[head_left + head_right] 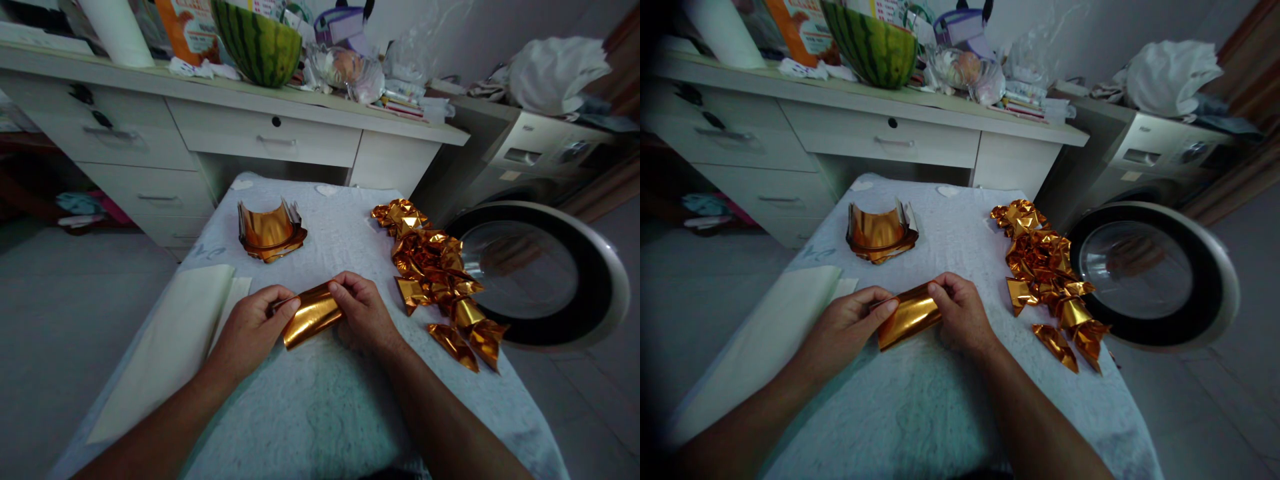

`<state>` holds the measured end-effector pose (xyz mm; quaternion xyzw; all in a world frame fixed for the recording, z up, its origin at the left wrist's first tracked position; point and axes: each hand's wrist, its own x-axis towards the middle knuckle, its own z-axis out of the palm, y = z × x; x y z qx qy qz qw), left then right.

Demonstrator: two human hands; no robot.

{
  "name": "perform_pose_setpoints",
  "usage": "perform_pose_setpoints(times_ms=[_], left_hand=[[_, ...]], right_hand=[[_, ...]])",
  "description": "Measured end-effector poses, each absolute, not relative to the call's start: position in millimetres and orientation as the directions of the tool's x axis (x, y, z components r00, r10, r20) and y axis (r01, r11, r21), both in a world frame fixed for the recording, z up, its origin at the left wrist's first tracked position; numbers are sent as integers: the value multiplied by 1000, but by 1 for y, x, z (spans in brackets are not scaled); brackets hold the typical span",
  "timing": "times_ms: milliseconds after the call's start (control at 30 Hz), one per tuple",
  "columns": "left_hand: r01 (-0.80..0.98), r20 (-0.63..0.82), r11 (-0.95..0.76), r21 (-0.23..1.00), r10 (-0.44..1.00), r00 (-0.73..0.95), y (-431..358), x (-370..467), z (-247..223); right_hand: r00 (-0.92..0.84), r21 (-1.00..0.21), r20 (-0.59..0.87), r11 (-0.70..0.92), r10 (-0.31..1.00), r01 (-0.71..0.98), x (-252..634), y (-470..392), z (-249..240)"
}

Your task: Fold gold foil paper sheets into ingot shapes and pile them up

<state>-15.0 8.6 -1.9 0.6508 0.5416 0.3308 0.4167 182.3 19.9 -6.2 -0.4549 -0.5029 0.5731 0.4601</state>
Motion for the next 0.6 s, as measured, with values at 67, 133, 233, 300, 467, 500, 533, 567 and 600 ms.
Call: perform_pose_setpoints(times_ms=[67,133,233,300,467,500,533,567,600], left_hand=[[427,-11,-76,901,980,199,9,-15,-1],[424,-2,-84,902,980,200,8,-15,-1],[426,0,-85,901,981,195,9,-15,-2],[429,-2,-84,899,981,195,9,-15,-4],[435,-9,-79,897,981,196,8,-14,-2],[439,-10,-78,895,980,196,8,-13,0],[443,-12,-78,893,980,197,7,-13,1],[446,-13,-78,891,980,197,7,-13,2],[450,-15,-77,890,980,197,7,-13,2]], right_hand=[[-161,-995,-61,-73,985,-69,182,20,-5],[-162,-994,-62,-76,985,-80,182,20,-4],[-161,-992,-67,-83,985,-96,181,19,-4],[-159,-991,-70,-87,985,-98,181,19,-4],[-165,-991,-72,-88,984,-97,183,20,-5],[-167,-992,-67,-83,984,-90,184,20,-5],[-169,-993,-62,-77,984,-85,184,20,-5],[-171,-994,-60,-75,984,-82,184,20,-4],[-171,-994,-59,-74,984,-86,184,20,-4]])
